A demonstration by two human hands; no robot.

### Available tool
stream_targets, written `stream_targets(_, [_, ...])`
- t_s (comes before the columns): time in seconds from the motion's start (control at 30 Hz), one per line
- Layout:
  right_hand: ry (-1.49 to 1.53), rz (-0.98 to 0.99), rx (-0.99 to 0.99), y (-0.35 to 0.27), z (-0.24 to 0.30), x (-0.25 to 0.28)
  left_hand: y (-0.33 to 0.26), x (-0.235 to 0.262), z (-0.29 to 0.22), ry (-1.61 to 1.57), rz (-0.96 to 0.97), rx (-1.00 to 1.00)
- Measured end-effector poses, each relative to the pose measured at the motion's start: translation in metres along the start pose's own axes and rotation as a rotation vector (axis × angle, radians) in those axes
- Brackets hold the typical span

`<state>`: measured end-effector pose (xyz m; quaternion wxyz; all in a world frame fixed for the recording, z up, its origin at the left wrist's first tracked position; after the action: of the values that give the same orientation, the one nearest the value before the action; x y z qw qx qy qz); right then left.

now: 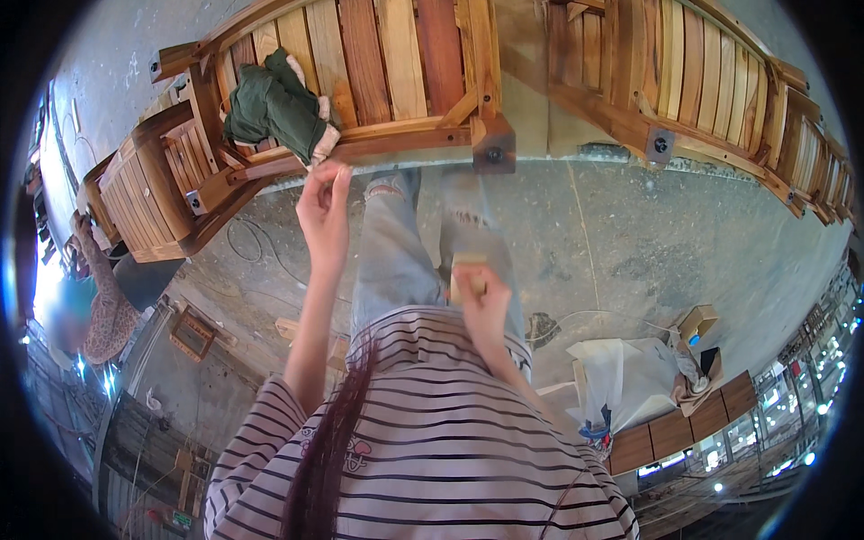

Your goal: Inspecting, taping, and cleaning wooden stools in a furniture manufacturing workshop.

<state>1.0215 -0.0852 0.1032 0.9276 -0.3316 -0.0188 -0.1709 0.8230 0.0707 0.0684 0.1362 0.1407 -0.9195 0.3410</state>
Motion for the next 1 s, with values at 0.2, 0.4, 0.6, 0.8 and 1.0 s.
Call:
stream_targets(0.2, [0.145, 0.072, 0.010, 0.024, -0.010, 0.001, -0.003, -0.034, -0.047, 0.202, 0.324, -0.341])
stream_targets(0.4, [0.178, 0.063, 0.141, 0.039, -0.001, -0.004, -0.032, -0.037, -0.025, 0.201, 0.447, -0.166])
stream_targets(0.6, [0.210, 0.153, 0.091, 0.046, 0.012, -0.020, -0.043, -0.021, -0.011, 0.134, 0.488, -0.042])
stream_targets(0.8, [0.170, 0.207, 0.077, 0.050, 0.019, -0.044, -0.034, 0.008, 0.006, 0.140, 0.499, -0.138])
stream_targets(1.0, [0.103, 0.354, 0.116, 0.049, 0.046, -0.074, -0.023, 0.045, 0.022, 0.130, 0.406, 0.060])
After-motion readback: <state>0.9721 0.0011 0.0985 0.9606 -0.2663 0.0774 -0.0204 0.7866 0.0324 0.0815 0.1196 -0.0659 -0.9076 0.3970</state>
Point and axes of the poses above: each hand's wrist, its own y-axis towards the middle knuckle, its own x-axis out of the back of the hand, z = x × y, the point moved 3 cm from there along y, towards the middle knuckle, and after that the axes turned 13 degrees about x, right-handed, at the moved point
